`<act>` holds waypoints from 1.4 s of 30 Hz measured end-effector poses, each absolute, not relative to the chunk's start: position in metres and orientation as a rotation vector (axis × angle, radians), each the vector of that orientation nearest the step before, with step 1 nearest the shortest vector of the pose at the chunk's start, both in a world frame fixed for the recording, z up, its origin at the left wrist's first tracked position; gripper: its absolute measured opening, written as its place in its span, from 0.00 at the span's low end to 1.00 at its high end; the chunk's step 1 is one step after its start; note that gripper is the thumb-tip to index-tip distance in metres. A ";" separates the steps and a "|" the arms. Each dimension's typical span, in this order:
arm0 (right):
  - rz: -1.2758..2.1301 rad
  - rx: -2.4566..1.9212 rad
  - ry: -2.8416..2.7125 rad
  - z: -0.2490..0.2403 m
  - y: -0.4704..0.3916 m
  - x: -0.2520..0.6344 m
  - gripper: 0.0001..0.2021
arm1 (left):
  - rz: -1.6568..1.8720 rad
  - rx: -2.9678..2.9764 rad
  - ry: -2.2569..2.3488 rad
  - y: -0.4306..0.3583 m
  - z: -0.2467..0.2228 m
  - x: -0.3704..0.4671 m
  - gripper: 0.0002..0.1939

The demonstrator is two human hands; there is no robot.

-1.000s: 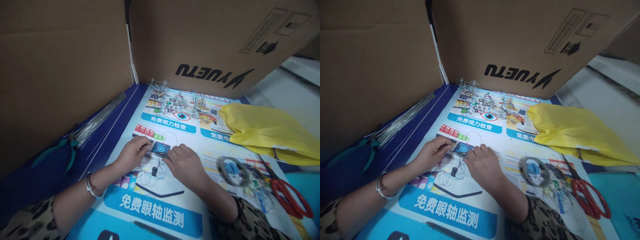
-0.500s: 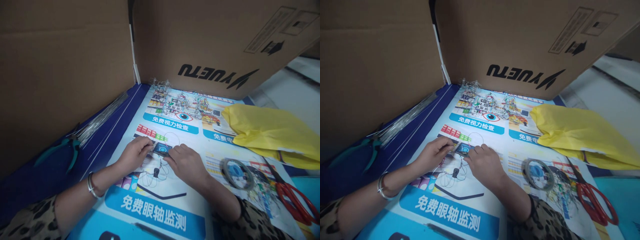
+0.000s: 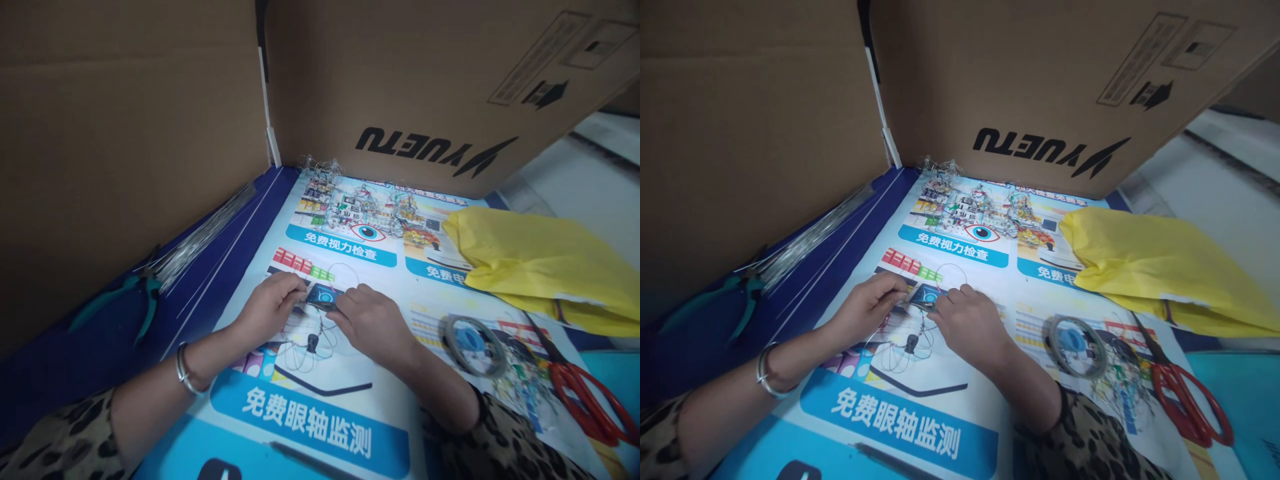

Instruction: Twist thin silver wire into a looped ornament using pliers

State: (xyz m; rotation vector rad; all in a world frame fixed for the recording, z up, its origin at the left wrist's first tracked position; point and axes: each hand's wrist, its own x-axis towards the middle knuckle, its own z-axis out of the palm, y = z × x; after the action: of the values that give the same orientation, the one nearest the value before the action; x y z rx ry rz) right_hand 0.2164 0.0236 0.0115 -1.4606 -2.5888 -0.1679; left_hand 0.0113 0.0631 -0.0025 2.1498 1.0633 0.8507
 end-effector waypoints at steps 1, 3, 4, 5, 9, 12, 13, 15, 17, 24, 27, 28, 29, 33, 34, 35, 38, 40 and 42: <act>-0.175 -1.459 -2.594 0.012 0.024 0.216 0.12 | 0.851 2.152 1.057 0.063 -0.003 0.011 0.07; -0.182 -1.459 -2.602 0.012 0.023 0.216 0.12 | 0.850 2.158 1.048 0.063 -0.003 0.011 0.07; -0.183 -1.459 -2.606 0.012 0.023 0.216 0.12 | 0.846 2.159 1.046 0.063 -0.003 0.011 0.07; -0.183 -1.458 -2.608 0.012 0.023 0.216 0.12 | 0.843 2.158 1.047 0.063 -0.003 0.011 0.07; -0.169 -1.468 -2.613 0.012 0.023 0.216 0.12 | 0.833 2.158 1.052 0.063 -0.004 0.011 0.07; -0.153 -1.492 -2.610 0.011 0.024 0.217 0.12 | 0.843 2.161 1.035 0.063 -0.005 0.010 0.07; -0.143 -1.497 -2.610 0.011 0.024 0.218 0.12 | 0.849 2.160 1.024 0.063 -0.005 0.010 0.07; -0.118 -1.501 -2.617 0.011 0.024 0.219 0.12 | 0.859 2.156 0.991 0.064 -0.006 0.010 0.07; -0.093 -1.495 -2.631 0.011 0.025 0.221 0.12 | 0.864 2.153 0.950 0.064 -0.005 0.009 0.07; -0.111 -1.410 -2.678 0.013 0.025 0.226 0.12 | 0.861 2.197 0.797 0.065 0.000 0.003 0.07; -0.111 -1.408 -2.672 0.014 0.024 0.227 0.12 | 0.853 2.213 0.759 0.064 0.001 -0.002 0.07; -0.113 -1.406 -2.669 0.014 0.024 0.227 0.12 | 0.848 2.216 0.760 0.064 0.001 -0.003 0.07; -0.116 -1.404 -2.664 0.014 0.024 0.227 0.13 | 0.846 2.218 0.764 0.063 0.001 -0.005 0.07; -0.121 -1.411 -2.641 0.015 0.020 0.225 0.13 | 0.841 2.213 0.780 0.061 0.002 -0.010 0.07; -0.120 -1.419 -2.634 0.015 0.019 0.224 0.13 | 0.835 2.211 0.784 0.060 0.002 -0.011 0.07; -0.116 -1.425 -2.629 0.015 0.018 0.223 0.13 | 0.827 2.210 0.788 0.060 0.002 -0.011 0.07; -0.102 -1.437 -2.625 0.014 0.015 0.220 0.12 | 0.802 2.212 0.788 0.058 0.002 -0.012 0.07; -0.115 -1.433 -2.625 0.013 0.013 0.218 0.12 | 0.798 2.217 0.775 0.058 0.002 -0.012 0.07; -0.148 -1.425 -2.624 0.012 0.012 0.217 0.11 | 0.796 2.230 0.742 0.057 0.002 -0.012 0.07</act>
State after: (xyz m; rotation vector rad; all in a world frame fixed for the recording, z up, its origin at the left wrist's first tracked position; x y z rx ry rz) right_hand 0.2175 0.0125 0.0119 -1.4250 -2.6235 -0.1484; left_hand -0.0121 0.0575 0.0016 2.2303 0.7418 0.7962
